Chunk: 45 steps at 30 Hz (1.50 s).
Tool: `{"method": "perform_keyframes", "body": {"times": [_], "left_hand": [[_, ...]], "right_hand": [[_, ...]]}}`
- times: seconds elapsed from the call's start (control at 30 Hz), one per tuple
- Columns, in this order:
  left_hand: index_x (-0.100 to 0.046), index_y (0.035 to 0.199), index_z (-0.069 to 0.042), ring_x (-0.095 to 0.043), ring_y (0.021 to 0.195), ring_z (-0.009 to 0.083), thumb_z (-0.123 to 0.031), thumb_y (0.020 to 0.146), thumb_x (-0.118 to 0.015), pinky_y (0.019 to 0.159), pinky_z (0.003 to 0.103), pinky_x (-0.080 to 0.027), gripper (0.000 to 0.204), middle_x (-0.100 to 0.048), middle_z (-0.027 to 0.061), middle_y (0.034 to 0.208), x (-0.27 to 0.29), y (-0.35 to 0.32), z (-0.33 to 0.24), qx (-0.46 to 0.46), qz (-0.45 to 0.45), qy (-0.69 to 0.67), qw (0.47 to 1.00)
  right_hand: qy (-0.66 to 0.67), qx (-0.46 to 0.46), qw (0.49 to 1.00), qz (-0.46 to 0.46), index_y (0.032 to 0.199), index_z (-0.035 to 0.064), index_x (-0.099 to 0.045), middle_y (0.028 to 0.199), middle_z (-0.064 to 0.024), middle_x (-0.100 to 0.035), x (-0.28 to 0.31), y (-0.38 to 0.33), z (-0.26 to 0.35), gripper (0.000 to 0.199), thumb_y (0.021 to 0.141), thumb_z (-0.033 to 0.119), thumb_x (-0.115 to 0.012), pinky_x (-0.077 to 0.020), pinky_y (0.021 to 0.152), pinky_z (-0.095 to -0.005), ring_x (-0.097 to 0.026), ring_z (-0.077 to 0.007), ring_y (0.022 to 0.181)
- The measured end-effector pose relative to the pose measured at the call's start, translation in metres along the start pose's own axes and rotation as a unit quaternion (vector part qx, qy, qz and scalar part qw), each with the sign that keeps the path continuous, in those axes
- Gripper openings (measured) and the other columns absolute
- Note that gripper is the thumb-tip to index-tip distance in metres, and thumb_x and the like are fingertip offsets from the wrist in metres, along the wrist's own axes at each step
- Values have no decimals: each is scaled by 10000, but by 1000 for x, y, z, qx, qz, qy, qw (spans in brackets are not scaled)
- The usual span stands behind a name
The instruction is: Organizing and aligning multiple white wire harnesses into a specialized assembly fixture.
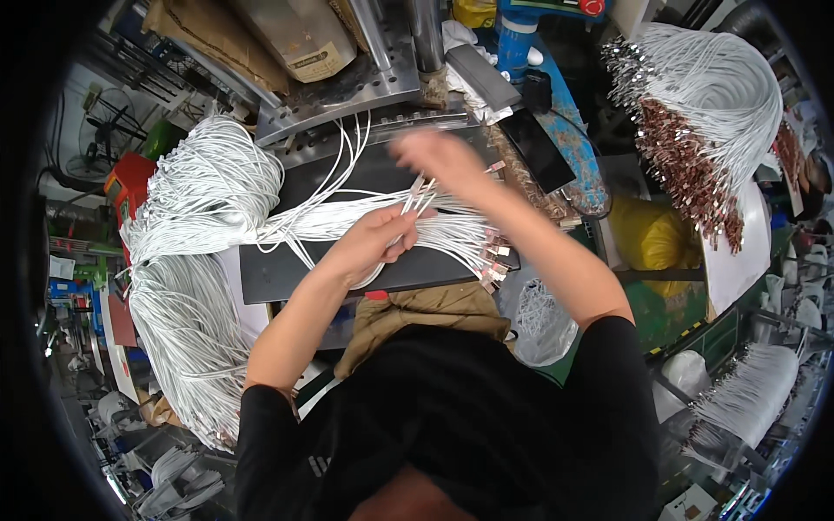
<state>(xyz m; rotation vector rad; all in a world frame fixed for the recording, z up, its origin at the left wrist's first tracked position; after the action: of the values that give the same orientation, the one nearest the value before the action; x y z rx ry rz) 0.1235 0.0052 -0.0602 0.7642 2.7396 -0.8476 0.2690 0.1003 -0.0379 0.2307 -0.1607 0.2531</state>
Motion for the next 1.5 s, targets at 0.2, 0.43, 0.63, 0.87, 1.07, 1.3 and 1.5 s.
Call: {"method": "perform_keyframes", "body": {"times": [0.2, 0.43, 0.63, 0.87, 1.07, 1.3, 1.5], "left_hand": [[-597, 1308, -2, -513, 665, 91, -208, 1046, -532, 583, 229, -401, 339, -593, -1, 841, 47, 34, -25, -69, -59, -57, 994], [-566, 1311, 29, -700, 941, 225, -145, 1037, -514, 856, 336, -583, 328, -682, 168, 1170, 86, 50, -31, -87, -114, -175, 974], [-553, 1314, 42, -697, 1055, 276, -110, 1023, -533, 955, 371, -572, 329, -636, 235, 1281, 88, 52, -21, -80, -70, -222, 969], [-550, 1313, 55, -698, 1062, 275, -126, 1026, -546, 927, 347, -584, 339, -642, 247, 1265, 87, 53, -22, -85, -82, -193, 974], [-543, 1321, 68, -704, 1049, 272, -166, 1037, -548, 908, 339, -587, 368, -657, 248, 1238, 85, 55, -21, -69, -86, -141, 984], [-556, 1314, 62, -716, 986, 250, -178, 1037, -550, 869, 326, -590, 366, -693, 221, 1153, 74, 50, -25, -41, -72, -140, 987], [-638, 1214, 39, -709, 839, 196, -222, 1025, -583, 763, 299, -580, 326, -717, 114, 949, 84, 58, -16, -44, -79, -94, 991]], "right_hand": [[-249, 75, 965, 35, 1144, 45, -694, 1046, -170, -709, 5, -6, 0, 369, 1014, 356, -542, -491, 879, -457, -658, -345, 962], [-407, 106, 902, 101, 1165, 51, -674, 1037, -150, -673, -5, 14, 4, 294, 965, 238, -567, -486, 885, -436, -622, -334, 1001], [-538, 260, 802, -15, 1250, 72, -626, 1082, -89, -624, 6, 29, -12, 355, 905, 126, -561, -473, 925, -424, -601, -285, 1043], [-554, 226, 799, -64, 1253, 63, -621, 1091, -88, -604, 17, 24, -21, 453, 804, 80, -672, -502, 889, -413, -598, -292, 1043], [-536, 190, 819, 79, 1247, 44, -612, 1064, -119, -607, 4, 26, -20, 472, 791, 139, -690, -534, 840, -419, -626, -304, 982], [-503, 105, 856, 56, 1129, 30, -661, 960, -157, -645, -17, 27, -32, 391, 771, 165, -739, -555, 789, -404, -665, -341, 881], [-113, -125, 980, 103, 1121, 16, -679, 874, -132, -694, -6, 44, -55, 307, 921, 248, -653, -468, 531, -309, -632, -188, 671]]}}
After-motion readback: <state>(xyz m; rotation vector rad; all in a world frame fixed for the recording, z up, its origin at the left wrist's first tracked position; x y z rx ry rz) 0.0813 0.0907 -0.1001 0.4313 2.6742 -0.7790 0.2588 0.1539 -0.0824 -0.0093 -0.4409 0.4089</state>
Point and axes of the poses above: each hand's wrist, its own y-axis towards the middle knuckle, its own x-axis out of the back of the hand, z = x × y, the point moved 6 cm from there along y, towards the middle knuckle
